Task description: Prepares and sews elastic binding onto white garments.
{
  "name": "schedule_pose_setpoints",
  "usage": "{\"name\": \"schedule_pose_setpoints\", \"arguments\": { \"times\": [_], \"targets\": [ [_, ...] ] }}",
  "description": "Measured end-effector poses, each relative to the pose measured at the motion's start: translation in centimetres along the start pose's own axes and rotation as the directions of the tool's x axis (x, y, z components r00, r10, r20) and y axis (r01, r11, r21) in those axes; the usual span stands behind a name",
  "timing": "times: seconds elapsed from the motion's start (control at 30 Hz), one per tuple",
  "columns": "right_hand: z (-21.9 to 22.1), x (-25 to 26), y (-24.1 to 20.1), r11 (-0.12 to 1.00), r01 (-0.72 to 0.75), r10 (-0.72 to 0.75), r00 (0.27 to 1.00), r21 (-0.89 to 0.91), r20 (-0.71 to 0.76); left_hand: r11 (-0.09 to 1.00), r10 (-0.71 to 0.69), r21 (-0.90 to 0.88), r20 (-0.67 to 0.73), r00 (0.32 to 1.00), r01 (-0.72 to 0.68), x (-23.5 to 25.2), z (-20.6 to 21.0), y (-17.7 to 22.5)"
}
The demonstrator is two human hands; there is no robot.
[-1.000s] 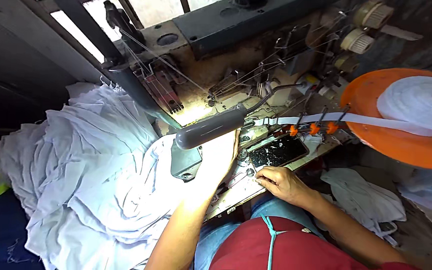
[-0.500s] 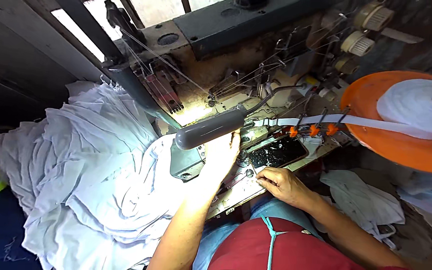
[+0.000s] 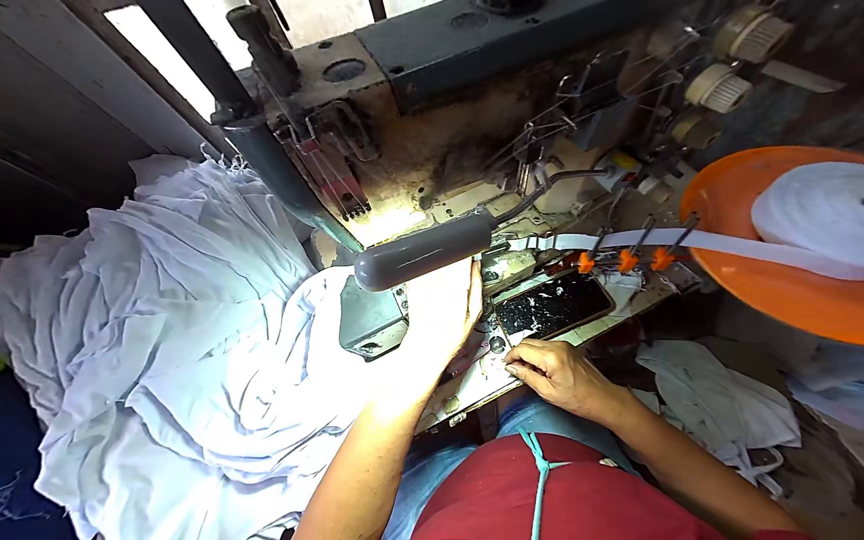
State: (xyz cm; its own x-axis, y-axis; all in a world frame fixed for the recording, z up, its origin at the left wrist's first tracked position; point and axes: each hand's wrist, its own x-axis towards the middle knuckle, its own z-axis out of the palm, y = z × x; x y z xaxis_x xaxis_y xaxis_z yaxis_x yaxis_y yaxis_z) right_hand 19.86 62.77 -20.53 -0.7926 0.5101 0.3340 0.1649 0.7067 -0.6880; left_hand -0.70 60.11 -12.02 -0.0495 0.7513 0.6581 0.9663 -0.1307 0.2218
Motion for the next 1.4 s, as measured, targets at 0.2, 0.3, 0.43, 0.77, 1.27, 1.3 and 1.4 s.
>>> {"name": "schedule_pose_setpoints", "arguments": {
  "times": [0.2, 0.3, 0.43, 0.77, 1.27, 1.3, 1.4],
  "targets": [
    [-0.4, -0.2, 0.3, 1.000, -0.007, 0.008, 1.000, -0.017, 0.015, 0.997, -0.058, -0.047, -0.012, 0.998, 0.057, -0.1, 0.0, -0.2],
    [-0.3, -0.2, 0.5, 1.000, -0.015, 0.016, 1.000, -0.008, 0.017, 0.992, -0.118, -0.049, 0.031, 0.993, 0.119, -0.2, -0.4, 0.0],
    [0.1, 0.0, 0.4, 1.000, -0.002, 0.002, 1.000, -0.009, 0.019, 0.995, -0.096, -0.036, -0.011, 0.995, 0.095, -0.2, 0.3, -0.3],
    [-0.3, -0.1, -0.1, 1.000, 0.004, -0.004, 1.000, 0.004, 0.028, 0.991, -0.125, -0.035, 0.058, 0.990, 0.127, 0.9, 0.8, 0.1],
    [0.0, -0.2, 0.0, 1.000, 0.022, -0.022, 0.999, -0.012, 0.034, 0.997, -0.081, -0.025, -0.090, 0.993, 0.079, -0.3, 0.8, 0.1],
    [-0.1, -0.2, 0.0, 1.000, 0.024, -0.023, 0.999, -0.015, 0.032, 0.999, -0.053, -0.015, -0.104, 0.993, 0.052, -0.6, 0.7, 0.1],
    [0.1, -0.2, 0.1, 1.000, 0.023, -0.022, 0.999, -0.021, 0.039, 0.999, -0.044, -0.028, -0.115, 0.992, 0.041, -1.5, 0.3, 0.0]
  ]
}}
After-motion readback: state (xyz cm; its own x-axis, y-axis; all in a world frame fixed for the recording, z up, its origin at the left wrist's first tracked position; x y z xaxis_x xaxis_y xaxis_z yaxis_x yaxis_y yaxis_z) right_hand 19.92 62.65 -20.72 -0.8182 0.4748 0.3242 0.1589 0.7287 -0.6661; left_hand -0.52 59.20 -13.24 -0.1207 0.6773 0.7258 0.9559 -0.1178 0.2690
